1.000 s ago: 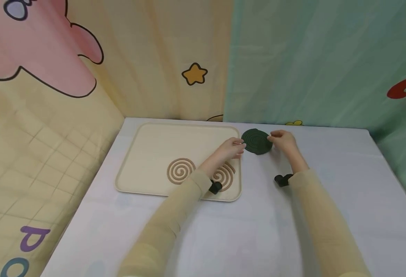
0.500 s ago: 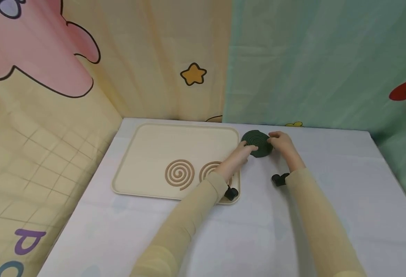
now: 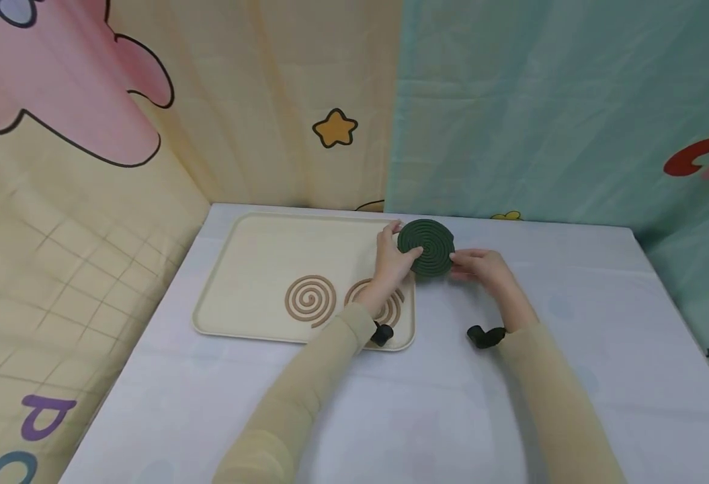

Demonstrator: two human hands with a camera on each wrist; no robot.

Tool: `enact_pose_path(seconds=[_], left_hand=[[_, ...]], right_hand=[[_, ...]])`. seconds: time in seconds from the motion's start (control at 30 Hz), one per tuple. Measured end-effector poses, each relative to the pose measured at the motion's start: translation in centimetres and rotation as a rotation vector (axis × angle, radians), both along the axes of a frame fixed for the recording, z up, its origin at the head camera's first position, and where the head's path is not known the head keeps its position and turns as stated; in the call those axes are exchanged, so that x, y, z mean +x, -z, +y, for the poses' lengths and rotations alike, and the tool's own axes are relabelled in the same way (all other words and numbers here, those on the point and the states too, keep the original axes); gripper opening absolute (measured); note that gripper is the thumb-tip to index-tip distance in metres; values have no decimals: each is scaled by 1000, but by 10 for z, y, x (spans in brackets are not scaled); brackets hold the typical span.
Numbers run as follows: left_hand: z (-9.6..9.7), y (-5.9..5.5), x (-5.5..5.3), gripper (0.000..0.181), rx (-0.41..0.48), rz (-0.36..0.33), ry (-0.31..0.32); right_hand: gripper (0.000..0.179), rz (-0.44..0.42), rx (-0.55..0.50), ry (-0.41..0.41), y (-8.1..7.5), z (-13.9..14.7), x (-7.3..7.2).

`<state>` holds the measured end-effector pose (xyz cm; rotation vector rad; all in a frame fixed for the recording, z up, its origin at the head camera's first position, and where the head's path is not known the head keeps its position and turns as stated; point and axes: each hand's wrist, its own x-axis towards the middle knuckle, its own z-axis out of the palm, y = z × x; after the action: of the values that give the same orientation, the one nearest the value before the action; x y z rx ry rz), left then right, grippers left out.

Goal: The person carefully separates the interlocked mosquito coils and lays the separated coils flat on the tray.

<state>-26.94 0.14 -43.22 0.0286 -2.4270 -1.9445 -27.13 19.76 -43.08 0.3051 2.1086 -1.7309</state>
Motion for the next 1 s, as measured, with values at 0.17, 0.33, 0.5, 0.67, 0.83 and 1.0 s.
enact_pose_path(seconds=[0.17,0.33,0.5,0.67,0.83,1.0], left_hand=[[-21,0,6,71,86,70,-31],[-39,2,17,76,235,112,-32],[-46,1,30,84,376,68,-77],[-44,1,45,61,539,-68,-82],[-47,6,54,51,494,-80,-75],[-60,10,58,53,295,-54,-43]], right_hand=[[22,-14,-262,-37,2,-18,19],[11,13,-401,-81,8,-40,38],[16,52,-500,-75,10,-63,53],[14,73,-578,-11,13,-82,66],[2,95,-532,-34,14,-89,70],[29,199,-332,-25,3,-76,66]])
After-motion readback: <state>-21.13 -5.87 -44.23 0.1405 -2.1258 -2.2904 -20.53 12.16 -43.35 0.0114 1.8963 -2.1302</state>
